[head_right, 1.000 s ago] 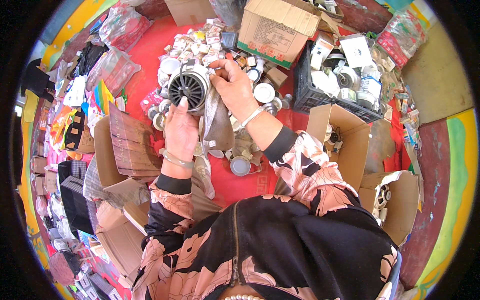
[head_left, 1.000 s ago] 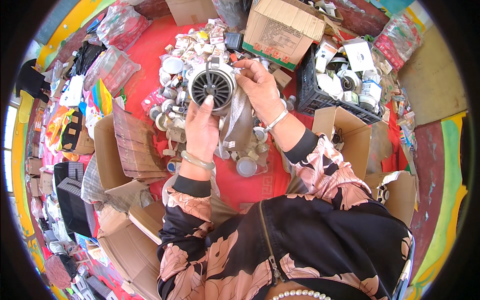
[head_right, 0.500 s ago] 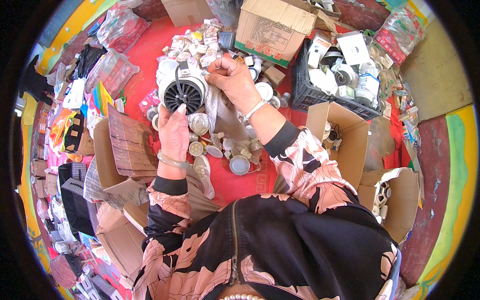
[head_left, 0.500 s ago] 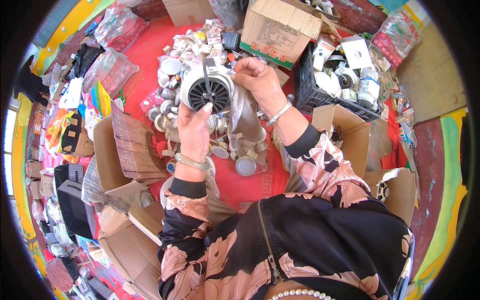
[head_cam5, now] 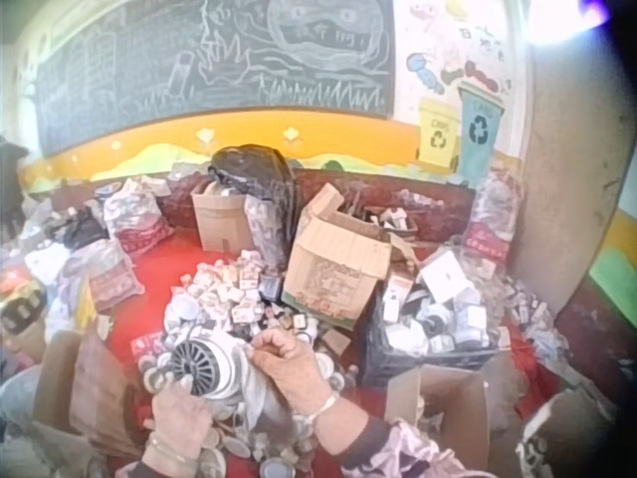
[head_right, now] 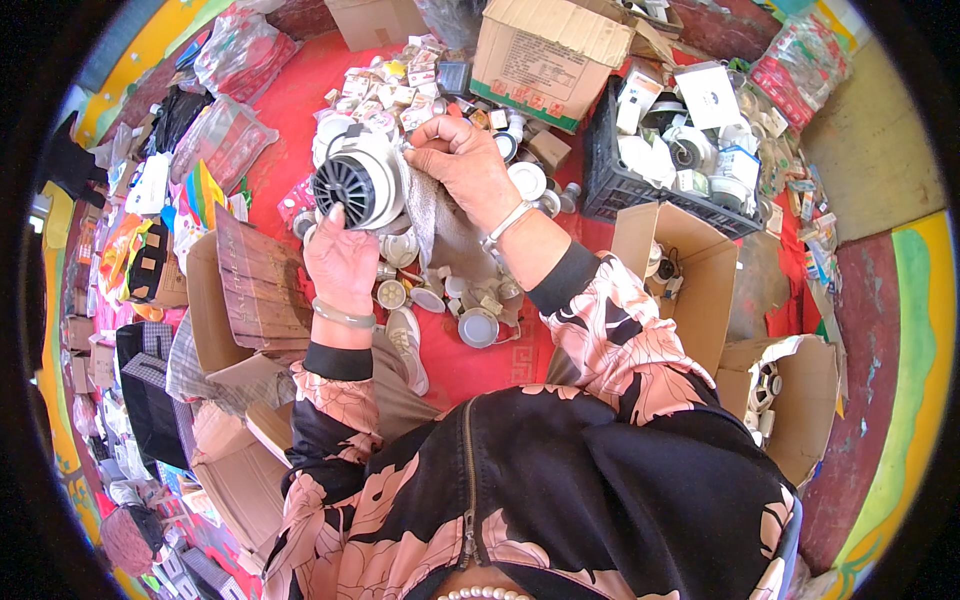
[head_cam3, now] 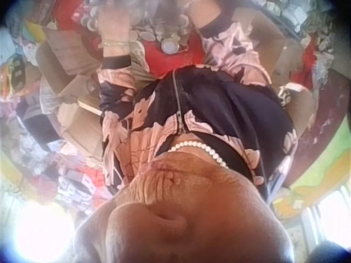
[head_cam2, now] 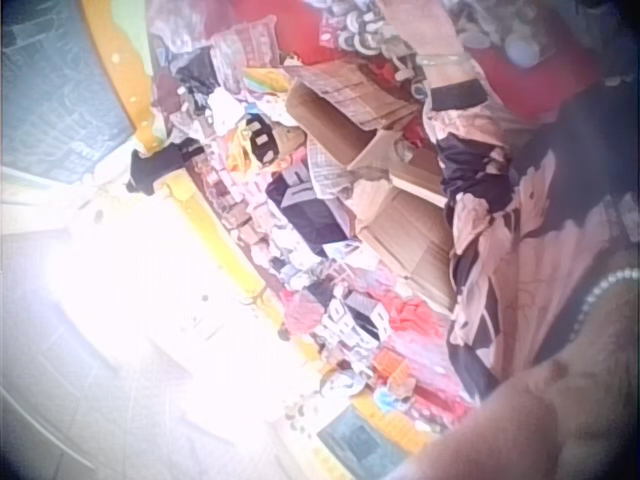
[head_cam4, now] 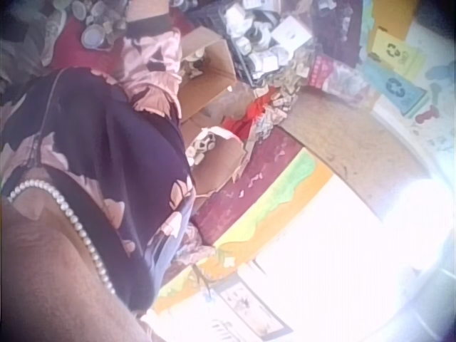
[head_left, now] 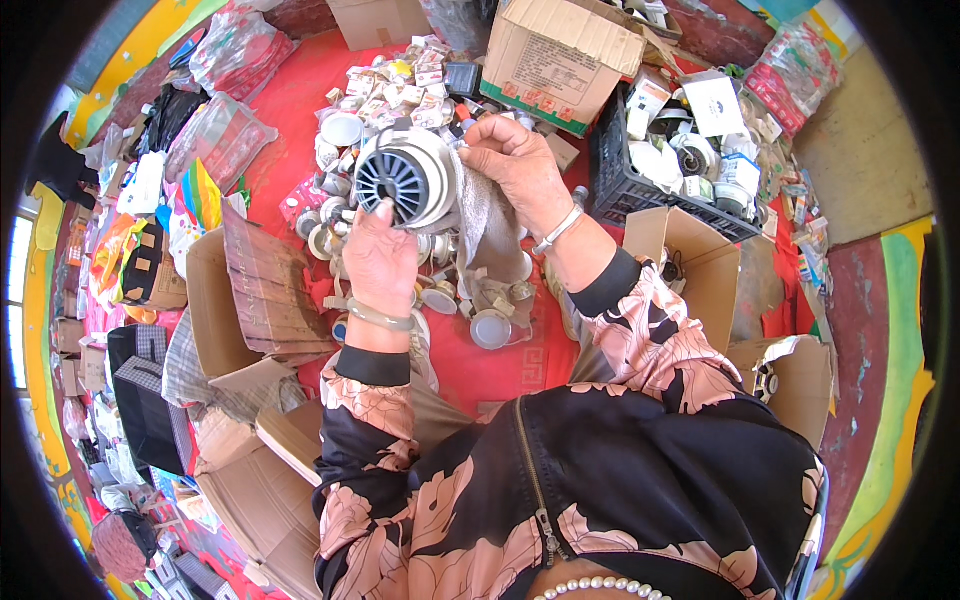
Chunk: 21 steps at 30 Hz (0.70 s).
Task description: The person picks up and wipes a lighting fixture with a cloth, then places it into a cardboard box after moving other boxes aside.
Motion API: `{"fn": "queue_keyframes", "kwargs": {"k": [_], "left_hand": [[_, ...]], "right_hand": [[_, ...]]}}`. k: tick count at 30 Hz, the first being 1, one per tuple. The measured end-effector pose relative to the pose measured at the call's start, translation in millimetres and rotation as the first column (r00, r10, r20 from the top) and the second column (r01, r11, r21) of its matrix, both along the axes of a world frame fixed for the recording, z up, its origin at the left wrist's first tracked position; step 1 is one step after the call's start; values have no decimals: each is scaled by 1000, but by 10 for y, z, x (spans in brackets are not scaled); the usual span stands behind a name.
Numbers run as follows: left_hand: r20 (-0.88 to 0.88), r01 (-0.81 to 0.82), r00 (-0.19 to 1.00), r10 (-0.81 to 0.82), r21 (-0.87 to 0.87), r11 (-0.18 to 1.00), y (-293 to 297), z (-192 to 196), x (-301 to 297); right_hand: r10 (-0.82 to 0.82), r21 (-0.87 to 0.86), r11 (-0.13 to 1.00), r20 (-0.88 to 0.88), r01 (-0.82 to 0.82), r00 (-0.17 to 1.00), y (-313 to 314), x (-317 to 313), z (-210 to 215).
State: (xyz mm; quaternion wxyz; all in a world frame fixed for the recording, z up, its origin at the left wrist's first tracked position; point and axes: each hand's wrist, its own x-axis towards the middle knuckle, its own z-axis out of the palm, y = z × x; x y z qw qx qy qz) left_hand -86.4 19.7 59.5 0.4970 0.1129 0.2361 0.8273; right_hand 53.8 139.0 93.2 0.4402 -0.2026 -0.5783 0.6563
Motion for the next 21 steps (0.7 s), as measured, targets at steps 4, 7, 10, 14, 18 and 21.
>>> {"fn": "queue_keyframes", "kwargs": {"k": [4, 7, 10, 14, 18, 21], "left_hand": [[94, -25, 996, 10, 167, 986, 3, 92, -98], [45, -41, 998, 34, 183, 982, -39, 109, -198], [40, -17, 999, 12, 145, 989, -73, 94, -169], [-41, 42, 998, -38, 95, 995, -25, 64, -87], [-145, 68, 988, -57, 71, 995, -22, 123, 38], [-240, 95, 968, -77, 63, 993, -22, 156, 63]], "right_hand": [[-92, 17, 996, 270, 91, 958, 131, 39, -84], [-165, 55, 986, 239, 156, 957, 320, 142, -31], [-61, -27, 998, 35, 62, 998, 286, 177, 124], [32, 91, 995, 78, -39, 996, 28, -16, 86], [32, 242, 967, 207, -83, 978, -88, -80, 16], [-91, 306, 952, 200, 26, 976, -65, -29, 17]]}}
